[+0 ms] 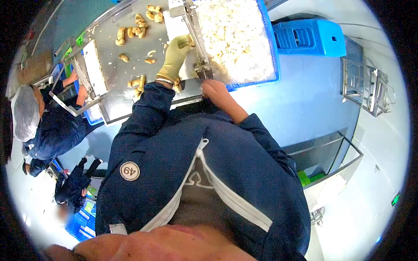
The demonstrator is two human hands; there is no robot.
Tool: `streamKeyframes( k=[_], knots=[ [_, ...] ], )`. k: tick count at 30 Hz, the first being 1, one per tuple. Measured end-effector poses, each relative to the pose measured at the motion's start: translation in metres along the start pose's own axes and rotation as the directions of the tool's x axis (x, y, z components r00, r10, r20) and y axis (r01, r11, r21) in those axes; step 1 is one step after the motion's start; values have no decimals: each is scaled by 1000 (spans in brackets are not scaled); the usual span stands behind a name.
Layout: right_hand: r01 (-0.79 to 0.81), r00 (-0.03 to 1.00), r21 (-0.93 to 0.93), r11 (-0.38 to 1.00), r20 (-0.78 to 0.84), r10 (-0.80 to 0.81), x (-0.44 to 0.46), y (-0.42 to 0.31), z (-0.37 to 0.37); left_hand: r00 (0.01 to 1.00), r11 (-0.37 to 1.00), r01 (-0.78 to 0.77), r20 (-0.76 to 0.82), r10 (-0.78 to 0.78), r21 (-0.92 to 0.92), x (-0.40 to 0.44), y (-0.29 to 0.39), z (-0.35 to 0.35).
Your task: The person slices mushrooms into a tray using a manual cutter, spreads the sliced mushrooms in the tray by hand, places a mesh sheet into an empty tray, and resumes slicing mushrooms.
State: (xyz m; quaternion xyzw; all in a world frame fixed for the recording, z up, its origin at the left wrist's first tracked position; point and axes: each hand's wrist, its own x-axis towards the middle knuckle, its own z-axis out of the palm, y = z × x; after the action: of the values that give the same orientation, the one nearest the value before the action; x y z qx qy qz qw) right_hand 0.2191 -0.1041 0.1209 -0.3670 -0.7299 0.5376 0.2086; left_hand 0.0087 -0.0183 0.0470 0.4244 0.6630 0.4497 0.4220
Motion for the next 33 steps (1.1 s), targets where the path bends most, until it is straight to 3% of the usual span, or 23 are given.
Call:
streamKeyframes(
  k=[1,2,5,8,11,14,15,18,19,21,22,24,27,29,32,33],
  knots=[
    [134,990,-131,982,-16,-137,1,3,1,1000,995,14,4,-15,103,-5,13,-1],
    [259,962,-262,930,-15,-272,1,5,2,1000,995,22,14,-24,94,-2,10,0],
    [224,967,-211,952,-78,-245,2,-7,1,998,996,40,45,-44,81,2,12,6],
    [-50,999,-49,998,-21,49,10,-45,-17,998,992,27,59,-35,123,1,11,6],
    [-298,954,191,935,41,296,15,-42,-15,998,989,32,52,-39,142,11,-6,8],
    [-332,943,30,943,20,332,2,11,13,993,987,88,69,-98,137,13,-14,9],
    [-310,950,71,948,-14,311,0,19,18,993,989,79,74,-89,128,14,-14,9],
    [116,987,-214,970,-82,-136,7,-20,-3,993,985,76,78,-89,157,7,3,5],
    [-279,953,240,930,-49,298,16,-59,-16,993,983,69,81,-83,171,8,9,7],
    [61,995,-152,987,-70,-73,15,-38,-12,996,979,41,70,-56,199,12,-7,12],
    [235,966,-340,911,-23,-257,13,-20,-5,997,977,26,62,-40,213,17,-14,13],
    [17,998,-76,997,-59,-21,0,15,14,994,992,28,99,-41,123,20,-17,11],
    [-37,997,-44,998,-75,34,2,8,14,994,996,13,107,-22,88,25,-27,11],
    [-97,993,31,995,-60,99,13,-41,-10,989,994,24,140,-39,109,22,-27,13],
    [200,976,-321,926,-16,-216,9,-6,-1,986,986,32,157,-58,165,21,0,10],
    [45,999,-175,983,-20,-50,4,5,7,992,980,18,122,-43,199,17,11,7]
  ],
)
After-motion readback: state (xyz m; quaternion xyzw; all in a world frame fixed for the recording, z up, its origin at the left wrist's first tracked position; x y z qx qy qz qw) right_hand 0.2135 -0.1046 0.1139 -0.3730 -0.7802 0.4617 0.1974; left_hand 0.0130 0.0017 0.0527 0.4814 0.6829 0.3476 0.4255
